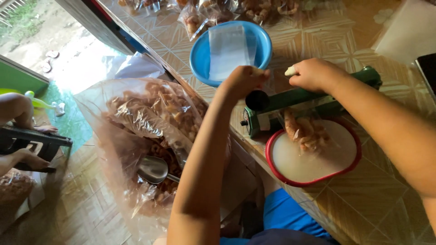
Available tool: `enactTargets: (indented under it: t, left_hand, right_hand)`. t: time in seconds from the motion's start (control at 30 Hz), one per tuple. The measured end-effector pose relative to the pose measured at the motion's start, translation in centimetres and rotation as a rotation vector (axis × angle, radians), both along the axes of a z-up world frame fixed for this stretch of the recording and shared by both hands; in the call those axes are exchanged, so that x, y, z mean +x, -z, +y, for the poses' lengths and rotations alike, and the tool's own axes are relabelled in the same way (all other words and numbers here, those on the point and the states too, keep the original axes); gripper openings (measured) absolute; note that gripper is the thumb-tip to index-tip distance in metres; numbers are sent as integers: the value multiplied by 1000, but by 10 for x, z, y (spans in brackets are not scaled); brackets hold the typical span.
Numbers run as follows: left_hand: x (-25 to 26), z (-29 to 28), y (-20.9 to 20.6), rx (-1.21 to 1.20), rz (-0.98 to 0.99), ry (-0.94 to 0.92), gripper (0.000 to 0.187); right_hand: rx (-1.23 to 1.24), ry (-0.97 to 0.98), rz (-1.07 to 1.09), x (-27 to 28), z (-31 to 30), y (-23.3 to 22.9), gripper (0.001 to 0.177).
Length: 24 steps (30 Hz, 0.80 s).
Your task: The person is manually packaging snacks by scooping them into small plastic bags and sealing the bags using a heat sealer.
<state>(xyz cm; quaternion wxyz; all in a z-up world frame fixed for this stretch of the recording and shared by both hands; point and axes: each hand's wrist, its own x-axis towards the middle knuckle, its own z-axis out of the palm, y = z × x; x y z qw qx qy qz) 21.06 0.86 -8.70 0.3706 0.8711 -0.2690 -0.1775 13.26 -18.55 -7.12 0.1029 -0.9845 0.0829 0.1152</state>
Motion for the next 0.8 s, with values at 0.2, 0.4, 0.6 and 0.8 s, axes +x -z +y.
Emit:
enactTargets:
  t: [0.2,0.4,0.6,0.8]
  left_hand:
    - [-57,-17,-39,331,-229,-122,71]
    - [-76,-9,-66,225,-214,-216,66]
    - [-77,-7,-73,151,-89,-210,70]
    - [-74,-5,-78,124,-32,-198,71]
  right_hand:
    - [48,24,-192,-35,29,-46,36]
    - [269,-216,-1068,-122,16,-35,22]
    - [1094,303,-190,-160,10,10,66]
    - [1686,79,-92,-151,20,12,78]
